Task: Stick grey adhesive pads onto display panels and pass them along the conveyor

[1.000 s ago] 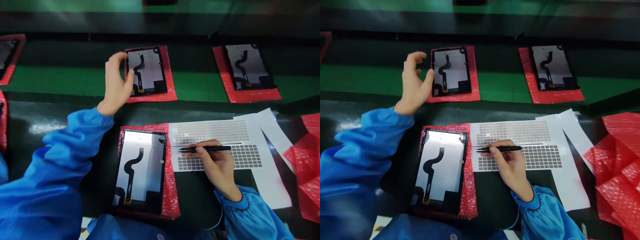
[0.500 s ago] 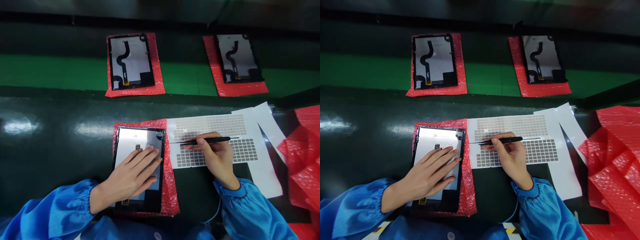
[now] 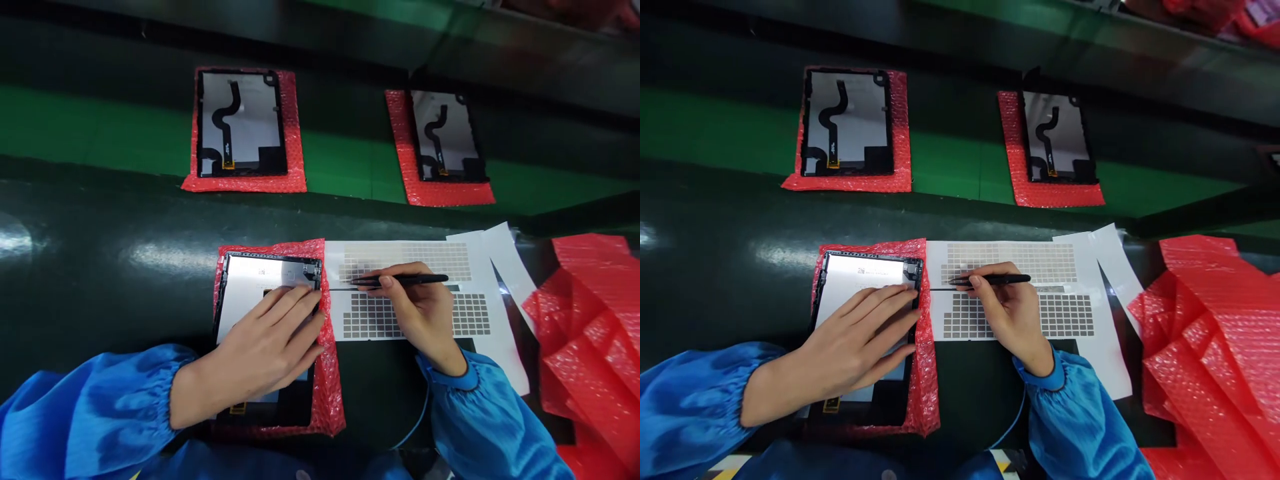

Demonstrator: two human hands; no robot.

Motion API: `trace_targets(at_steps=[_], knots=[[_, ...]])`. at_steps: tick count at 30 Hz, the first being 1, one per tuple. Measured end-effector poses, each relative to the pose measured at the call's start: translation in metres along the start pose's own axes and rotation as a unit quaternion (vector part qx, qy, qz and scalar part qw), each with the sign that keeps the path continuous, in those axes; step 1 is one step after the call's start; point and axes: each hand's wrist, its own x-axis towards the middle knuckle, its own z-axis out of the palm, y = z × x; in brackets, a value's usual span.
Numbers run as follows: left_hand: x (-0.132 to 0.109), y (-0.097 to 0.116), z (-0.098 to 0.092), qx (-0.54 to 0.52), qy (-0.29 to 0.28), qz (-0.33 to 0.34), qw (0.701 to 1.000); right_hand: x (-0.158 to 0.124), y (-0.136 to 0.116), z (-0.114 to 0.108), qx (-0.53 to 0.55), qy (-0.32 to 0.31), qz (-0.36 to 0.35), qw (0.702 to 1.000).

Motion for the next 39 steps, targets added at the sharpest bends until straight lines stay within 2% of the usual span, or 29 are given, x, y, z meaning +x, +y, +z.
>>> trace_targets(at_steps=[5, 10, 19, 39], knots=[[0.038, -0.009, 0.024, -0.006, -0.046, -0.036, 0.998, 0.026, 0.009, 0.008, -0.009, -0.003, -0.005, 1.0], [0.041, -0.013, 0.039, -0.01, -0.062, -0.044, 0.997, 0.029, 0.014, 0.01, -0.005, -0.004, 0.017, 1.0], [0.04, -0.012, 0.036, -0.001, -0.082, -0.046, 0.996, 0.029, 0.01, 0.005, -0.02, -0.02, 0.038, 0.999], [0.042, -0.014, 0.035, 0.002, -0.058, -0.044, 0.997, 0.039, 0.007, 0.006, -0.002, -0.019, 0.074, 0.997]])
